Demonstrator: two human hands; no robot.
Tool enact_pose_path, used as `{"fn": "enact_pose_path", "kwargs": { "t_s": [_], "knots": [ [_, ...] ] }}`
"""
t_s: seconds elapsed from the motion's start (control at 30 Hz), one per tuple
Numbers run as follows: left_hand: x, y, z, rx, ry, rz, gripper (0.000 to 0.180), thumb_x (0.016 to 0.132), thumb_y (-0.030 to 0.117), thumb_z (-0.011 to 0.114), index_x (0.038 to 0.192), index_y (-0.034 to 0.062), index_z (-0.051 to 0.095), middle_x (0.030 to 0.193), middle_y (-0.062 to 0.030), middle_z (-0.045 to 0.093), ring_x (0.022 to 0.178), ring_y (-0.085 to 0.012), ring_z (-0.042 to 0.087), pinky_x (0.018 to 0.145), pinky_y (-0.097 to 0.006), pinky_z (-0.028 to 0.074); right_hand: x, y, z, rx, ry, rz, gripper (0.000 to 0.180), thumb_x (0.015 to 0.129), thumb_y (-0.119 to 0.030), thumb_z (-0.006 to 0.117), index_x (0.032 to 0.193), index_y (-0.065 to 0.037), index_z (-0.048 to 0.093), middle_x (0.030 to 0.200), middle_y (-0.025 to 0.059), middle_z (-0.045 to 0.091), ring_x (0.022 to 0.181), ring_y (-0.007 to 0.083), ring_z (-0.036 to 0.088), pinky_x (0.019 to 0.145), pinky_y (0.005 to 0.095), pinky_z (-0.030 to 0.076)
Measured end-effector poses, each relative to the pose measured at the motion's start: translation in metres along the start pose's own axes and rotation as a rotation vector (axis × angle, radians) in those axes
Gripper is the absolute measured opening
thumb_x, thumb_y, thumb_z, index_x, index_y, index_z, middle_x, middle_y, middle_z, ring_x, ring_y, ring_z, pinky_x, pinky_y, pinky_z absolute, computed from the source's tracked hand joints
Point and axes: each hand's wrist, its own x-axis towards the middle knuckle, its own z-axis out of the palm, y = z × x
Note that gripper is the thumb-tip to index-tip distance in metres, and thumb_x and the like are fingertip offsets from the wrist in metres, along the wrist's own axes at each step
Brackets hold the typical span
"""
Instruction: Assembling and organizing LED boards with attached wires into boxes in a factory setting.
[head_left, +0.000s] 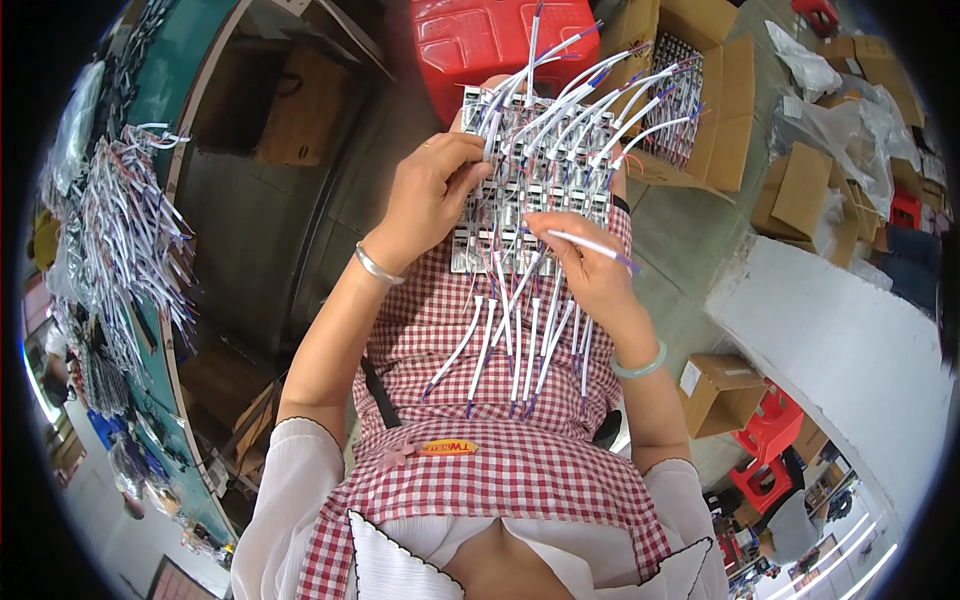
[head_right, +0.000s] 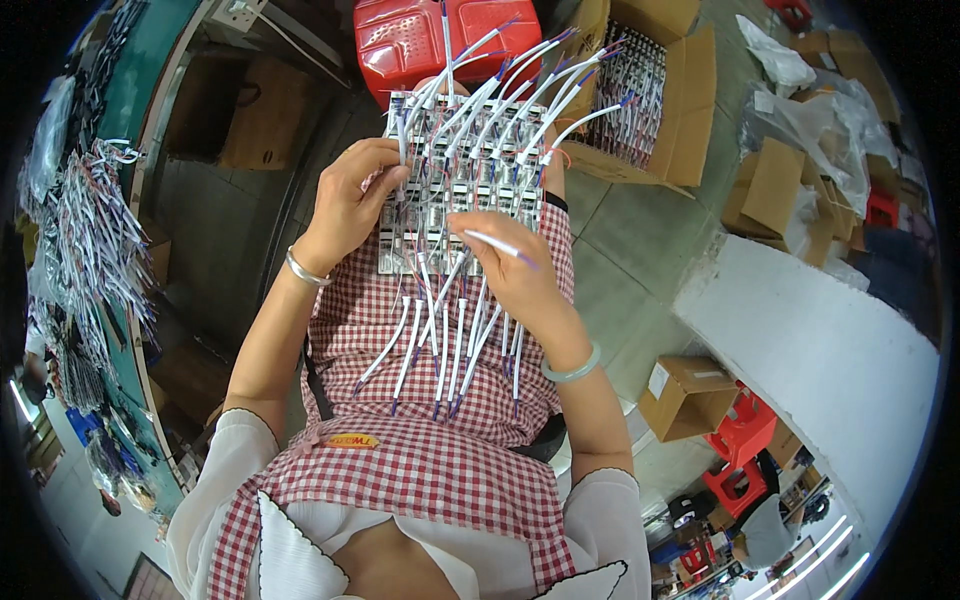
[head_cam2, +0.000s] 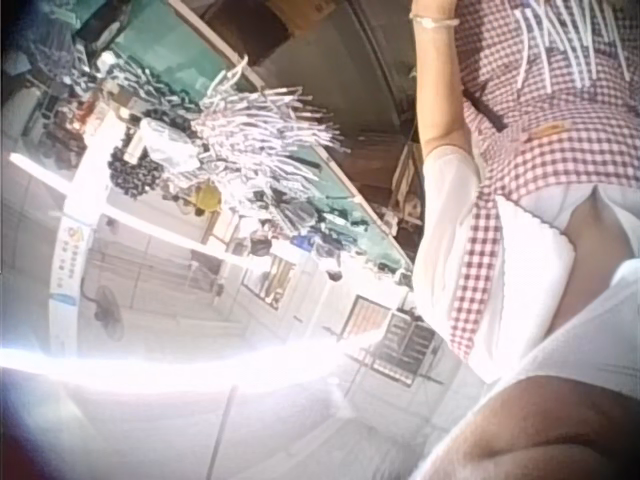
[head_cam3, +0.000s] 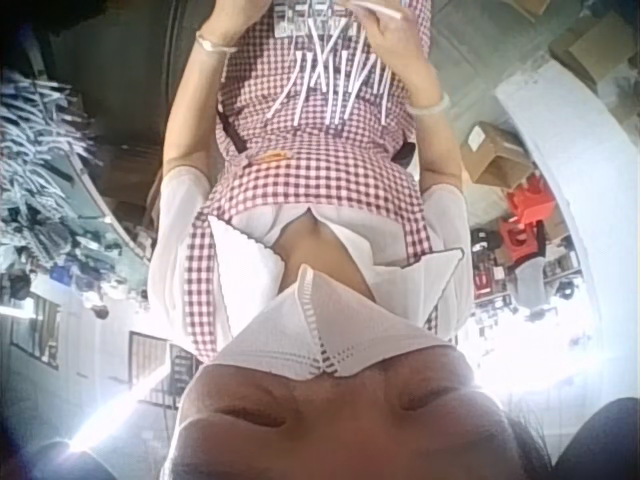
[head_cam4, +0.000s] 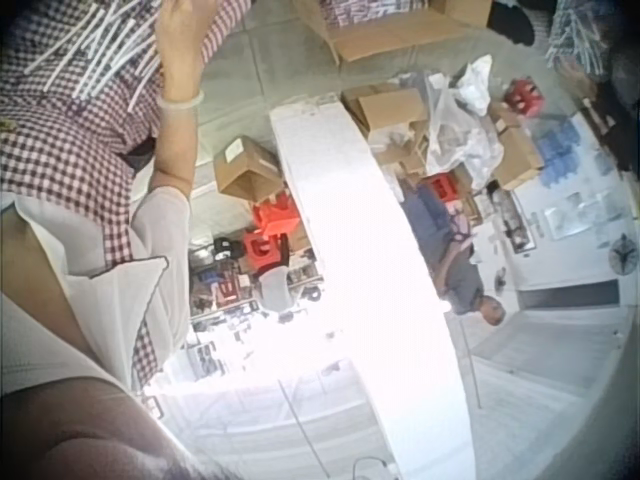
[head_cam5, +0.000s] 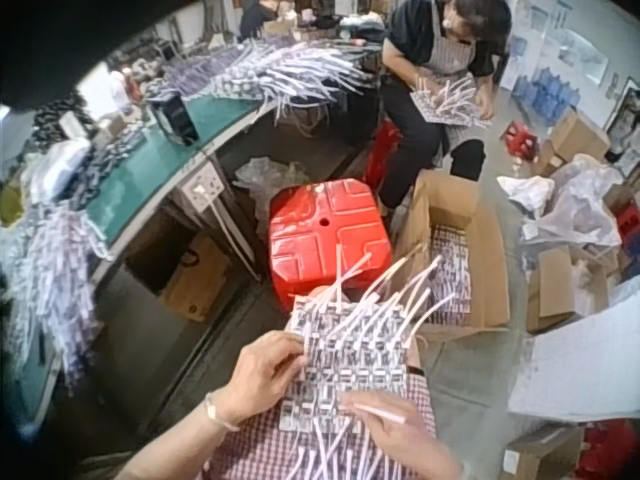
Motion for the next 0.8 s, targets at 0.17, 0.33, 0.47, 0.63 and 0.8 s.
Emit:
{"fn": "enact_pose_path", "kwargs": {
  "t_s": [0.17,0.33,0.47,0.63,0.8],
  "knots": [
    [0.003,-0.005,0.000,0.028,-0.026,-0.051,0.013,0.083,0.008,0.073,0.089,0.0000,0.065,0.096,-0.0118,0.069,0.089,-0.0310,0.067,0.076,-0.038,0.053,0.017,-0.003,0.014,0.149,0.175,0.372,0.010,0.096,-0.009,0.062,0.101,-0.001,0.065,0.090,0.0098,0.070,0.068,0.0152,0.068,0.059,0.0299,0.051],
    [0.004,-0.007,0.000,0.058,-0.019,-0.023,0.012,0.083,0.009,0.073,0.088,0.0007,0.065,0.095,-0.0106,0.069,0.088,-0.0302,0.068,0.075,-0.037,0.053,0.037,0.002,0.023,0.087,0.154,0.496,0.010,0.091,-0.010,0.067,0.097,-0.002,0.067,0.082,0.0079,0.067,0.059,0.0150,0.061,0.055,0.0304,0.047],
    [0.005,-0.007,0.000,0.045,-0.024,-0.035,0.011,0.082,0.008,0.073,0.086,0.0007,0.065,0.094,-0.0106,0.069,0.087,-0.0298,0.067,0.075,-0.037,0.053,0.044,0.007,0.032,0.026,0.243,0.441,0.011,0.085,-0.012,0.073,0.091,-0.004,0.070,0.080,0.0068,0.066,0.055,0.0171,0.058,0.054,0.0312,0.045],
    [0.005,-0.010,0.000,0.045,-0.016,-0.027,0.011,0.081,0.007,0.073,0.086,0.0006,0.066,0.093,-0.0106,0.069,0.086,-0.0297,0.067,0.075,-0.037,0.053,0.048,0.003,0.035,-0.123,0.287,0.360,0.011,0.083,-0.011,0.075,0.089,-0.004,0.070,0.079,0.0068,0.065,0.055,0.0162,0.058,0.053,0.0308,0.045],
    [0.002,-0.007,0.000,0.000,0.004,-0.071,0.012,0.082,0.008,0.074,0.089,0.0004,0.067,0.093,-0.0104,0.069,0.086,-0.0283,0.067,0.075,-0.036,0.053,0.049,0.007,0.036,-0.103,0.377,0.304,0.011,0.080,-0.008,0.077,0.088,-0.002,0.072,0.083,0.0072,0.063,0.055,0.0144,0.058,0.053,0.0297,0.046]
  ]
}}
